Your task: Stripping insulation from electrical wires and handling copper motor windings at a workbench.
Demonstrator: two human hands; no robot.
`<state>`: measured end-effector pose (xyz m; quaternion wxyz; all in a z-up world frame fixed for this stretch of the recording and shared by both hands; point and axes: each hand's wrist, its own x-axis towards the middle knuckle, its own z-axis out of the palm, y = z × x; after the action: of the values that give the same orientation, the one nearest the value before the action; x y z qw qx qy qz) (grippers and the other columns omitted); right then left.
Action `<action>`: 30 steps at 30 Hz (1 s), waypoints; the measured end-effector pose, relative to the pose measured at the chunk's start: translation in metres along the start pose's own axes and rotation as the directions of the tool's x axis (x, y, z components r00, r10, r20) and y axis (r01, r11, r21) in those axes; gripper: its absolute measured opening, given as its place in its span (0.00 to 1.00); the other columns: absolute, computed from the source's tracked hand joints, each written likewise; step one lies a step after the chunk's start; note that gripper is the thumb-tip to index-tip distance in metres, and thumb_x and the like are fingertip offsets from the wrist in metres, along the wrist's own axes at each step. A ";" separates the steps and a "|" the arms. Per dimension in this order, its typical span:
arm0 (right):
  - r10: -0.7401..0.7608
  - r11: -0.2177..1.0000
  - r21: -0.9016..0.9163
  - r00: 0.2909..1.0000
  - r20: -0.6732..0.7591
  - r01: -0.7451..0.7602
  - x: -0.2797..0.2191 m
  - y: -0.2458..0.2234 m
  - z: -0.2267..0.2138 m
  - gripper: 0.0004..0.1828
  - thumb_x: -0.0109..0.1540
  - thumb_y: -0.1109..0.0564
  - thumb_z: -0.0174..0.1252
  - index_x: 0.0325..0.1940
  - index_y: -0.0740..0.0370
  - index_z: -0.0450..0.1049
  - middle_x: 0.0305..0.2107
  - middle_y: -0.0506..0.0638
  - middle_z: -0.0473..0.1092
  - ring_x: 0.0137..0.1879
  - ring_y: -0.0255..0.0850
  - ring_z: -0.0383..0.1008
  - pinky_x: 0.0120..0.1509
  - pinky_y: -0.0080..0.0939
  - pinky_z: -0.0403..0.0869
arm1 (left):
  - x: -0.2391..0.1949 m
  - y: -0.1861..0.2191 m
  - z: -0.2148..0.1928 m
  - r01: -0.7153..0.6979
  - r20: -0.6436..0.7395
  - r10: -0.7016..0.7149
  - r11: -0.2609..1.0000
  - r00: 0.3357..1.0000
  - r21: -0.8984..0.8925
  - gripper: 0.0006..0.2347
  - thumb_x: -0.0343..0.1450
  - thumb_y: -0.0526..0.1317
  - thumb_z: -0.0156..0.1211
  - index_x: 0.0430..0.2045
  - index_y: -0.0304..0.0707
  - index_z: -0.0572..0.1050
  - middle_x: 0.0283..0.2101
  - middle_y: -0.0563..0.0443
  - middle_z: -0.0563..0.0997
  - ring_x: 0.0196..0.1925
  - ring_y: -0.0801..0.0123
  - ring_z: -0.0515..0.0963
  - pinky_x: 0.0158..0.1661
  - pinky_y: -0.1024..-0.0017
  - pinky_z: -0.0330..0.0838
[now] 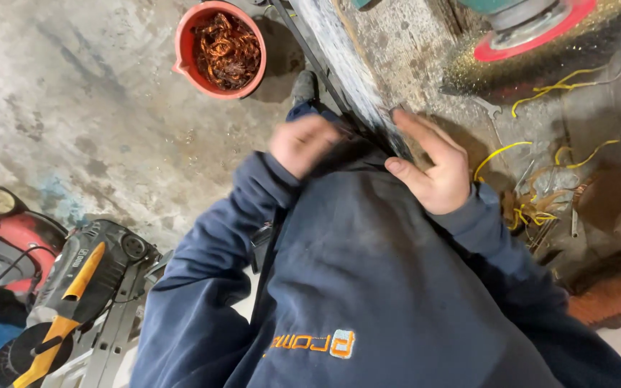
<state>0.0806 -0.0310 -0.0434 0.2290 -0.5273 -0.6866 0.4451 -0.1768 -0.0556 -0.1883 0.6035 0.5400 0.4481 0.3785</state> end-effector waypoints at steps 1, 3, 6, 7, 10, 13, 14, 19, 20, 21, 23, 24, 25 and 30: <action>-0.001 1.000 0.004 1.000 0.000 0.001 -0.004 0.004 -0.001 0.27 0.65 0.57 0.66 0.66 0.68 0.71 0.60 0.62 0.72 0.68 0.48 0.71 0.73 0.45 0.68 | 0.004 -0.051 -0.020 0.002 0.000 -0.002 1.000 1.000 0.003 0.04 0.77 0.35 0.60 0.37 0.34 0.79 0.32 0.53 0.81 0.34 0.78 0.78 0.37 0.76 0.74; 0.141 0.989 -0.041 0.990 -0.022 -0.141 -0.011 0.012 -0.002 0.27 0.63 0.59 0.66 0.66 0.66 0.71 0.52 0.58 0.75 0.56 0.43 0.77 0.62 0.40 0.73 | -0.014 -0.145 -0.058 0.513 -0.306 -0.533 0.845 0.789 -0.150 0.07 0.77 0.38 0.56 0.41 0.35 0.80 0.28 0.53 0.79 0.25 0.75 0.75 0.27 0.75 0.73; 0.180 0.982 -0.066 0.983 0.016 -0.179 -0.031 0.020 -0.012 0.21 0.64 0.60 0.65 0.62 0.64 0.74 0.47 0.57 0.77 0.52 0.42 0.80 0.57 0.39 0.74 | -0.052 -0.275 -0.120 0.492 -0.364 -0.584 0.810 0.726 -0.319 0.10 0.78 0.38 0.52 0.45 0.31 0.78 0.30 0.49 0.81 0.26 0.71 0.79 0.30 0.74 0.76; 0.186 0.981 -0.055 0.982 0.009 -0.185 -0.037 0.024 -0.015 0.21 0.64 0.60 0.65 0.62 0.64 0.74 0.47 0.57 0.77 0.52 0.42 0.80 0.57 0.39 0.74 | -0.054 -0.291 -0.132 0.500 -0.361 -0.585 0.810 0.726 -0.307 0.10 0.78 0.38 0.52 0.45 0.31 0.78 0.30 0.49 0.81 0.26 0.71 0.79 0.30 0.74 0.76; 0.182 0.981 -0.063 0.983 0.009 -0.181 -0.051 0.036 -0.022 0.19 0.64 0.60 0.64 0.59 0.64 0.76 0.44 0.55 0.78 0.50 0.41 0.81 0.56 0.38 0.75 | -0.057 -0.346 -0.173 0.233 -0.418 -0.533 0.779 0.736 -0.582 0.11 0.78 0.36 0.55 0.48 0.24 0.74 0.35 0.46 0.81 0.36 0.66 0.84 0.41 0.68 0.84; 0.190 0.977 -0.089 0.981 -0.021 -0.192 -0.064 0.039 -0.026 0.16 0.65 0.60 0.63 0.57 0.65 0.76 0.45 0.56 0.78 0.50 0.42 0.80 0.55 0.38 0.75 | -0.064 -0.397 -0.205 0.241 -0.617 -0.387 0.920 0.685 -0.310 0.12 0.79 0.35 0.56 0.54 0.25 0.70 0.47 0.47 0.80 0.46 0.71 0.81 0.49 0.72 0.77; 0.198 0.974 -0.111 0.980 -0.027 -0.200 -0.066 0.038 -0.029 0.16 0.64 0.59 0.63 0.56 0.65 0.77 0.44 0.57 0.77 0.49 0.43 0.80 0.54 0.38 0.75 | -0.061 -0.403 -0.210 0.372 -0.670 -0.416 0.902 0.614 -0.220 0.14 0.77 0.35 0.58 0.54 0.26 0.70 0.47 0.46 0.80 0.45 0.70 0.81 0.46 0.71 0.76; 0.188 0.967 -0.151 0.976 -0.106 -0.203 -0.095 0.044 -0.039 0.15 0.64 0.57 0.64 0.54 0.63 0.79 0.43 0.55 0.78 0.48 0.44 0.80 0.55 0.40 0.74 | -0.052 -0.324 -0.168 0.656 -0.535 -0.625 0.737 0.569 -0.163 0.15 0.73 0.38 0.55 0.54 0.34 0.74 0.43 0.43 0.84 0.35 0.66 0.83 0.36 0.67 0.76; 0.227 0.957 -0.153 0.966 -0.126 -0.245 -0.102 0.043 -0.040 0.15 0.65 0.57 0.64 0.54 0.63 0.79 0.44 0.56 0.77 0.48 0.45 0.80 0.55 0.40 0.75 | -0.051 -0.313 -0.153 0.647 -0.410 -0.577 0.761 0.706 0.042 0.13 0.74 0.40 0.55 0.51 0.36 0.76 0.41 0.44 0.85 0.36 0.65 0.84 0.40 0.68 0.78; 0.266 0.945 -0.153 0.953 -0.146 -0.288 -0.110 0.043 -0.042 0.15 0.65 0.56 0.64 0.54 0.63 0.79 0.46 0.57 0.77 0.49 0.46 0.80 0.55 0.41 0.75 | -0.050 -0.302 -0.137 0.587 -0.253 -0.534 0.774 0.807 0.238 0.12 0.75 0.42 0.55 0.49 0.38 0.78 0.40 0.46 0.87 0.37 0.65 0.85 0.43 0.69 0.79; 0.229 0.950 -0.170 0.954 -0.193 -0.262 -0.123 0.049 -0.041 0.15 0.64 0.55 0.65 0.53 0.62 0.79 0.45 0.57 0.77 0.49 0.47 0.80 0.55 0.42 0.75 | -0.035 -0.246 -0.099 0.491 -0.160 -0.470 0.765 0.868 0.418 0.12 0.74 0.44 0.58 0.48 0.40 0.79 0.40 0.44 0.86 0.40 0.59 0.85 0.44 0.66 0.78; 0.198 0.950 -0.198 0.955 -0.222 -0.243 -0.137 0.048 -0.042 0.15 0.64 0.54 0.65 0.53 0.62 0.79 0.45 0.56 0.77 0.50 0.48 0.79 0.56 0.43 0.75 | -0.027 -0.220 -0.072 0.375 -0.055 -0.419 0.738 0.907 0.562 0.12 0.73 0.45 0.60 0.46 0.42 0.79 0.40 0.42 0.85 0.44 0.53 0.85 0.45 0.63 0.76; 0.224 0.939 -0.200 0.939 -0.262 -0.280 -0.139 0.047 -0.045 0.15 0.64 0.54 0.65 0.53 0.62 0.79 0.45 0.56 0.77 0.50 0.48 0.79 0.56 0.43 0.75 | -0.016 -0.186 -0.059 0.341 -0.004 -0.412 0.748 0.911 0.569 0.12 0.73 0.45 0.60 0.46 0.42 0.79 0.40 0.42 0.85 0.44 0.53 0.85 0.45 0.63 0.76; 0.198 0.871 -0.357 0.906 -0.373 -0.337 -0.178 0.036 -0.070 0.13 0.62 0.53 0.68 0.48 0.59 0.82 0.38 0.55 0.77 0.42 0.51 0.77 0.48 0.48 0.74 | 0.028 -0.002 0.020 -0.011 0.354 -0.232 0.824 0.906 0.567 0.10 0.75 0.44 0.59 0.44 0.41 0.79 0.39 0.41 0.84 0.42 0.50 0.85 0.42 0.61 0.77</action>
<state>0.2148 -0.1685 -0.0116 0.1573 -0.7207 -0.6369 0.2242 -0.1490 -0.0356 -0.1938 0.5212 0.7312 0.4340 0.0737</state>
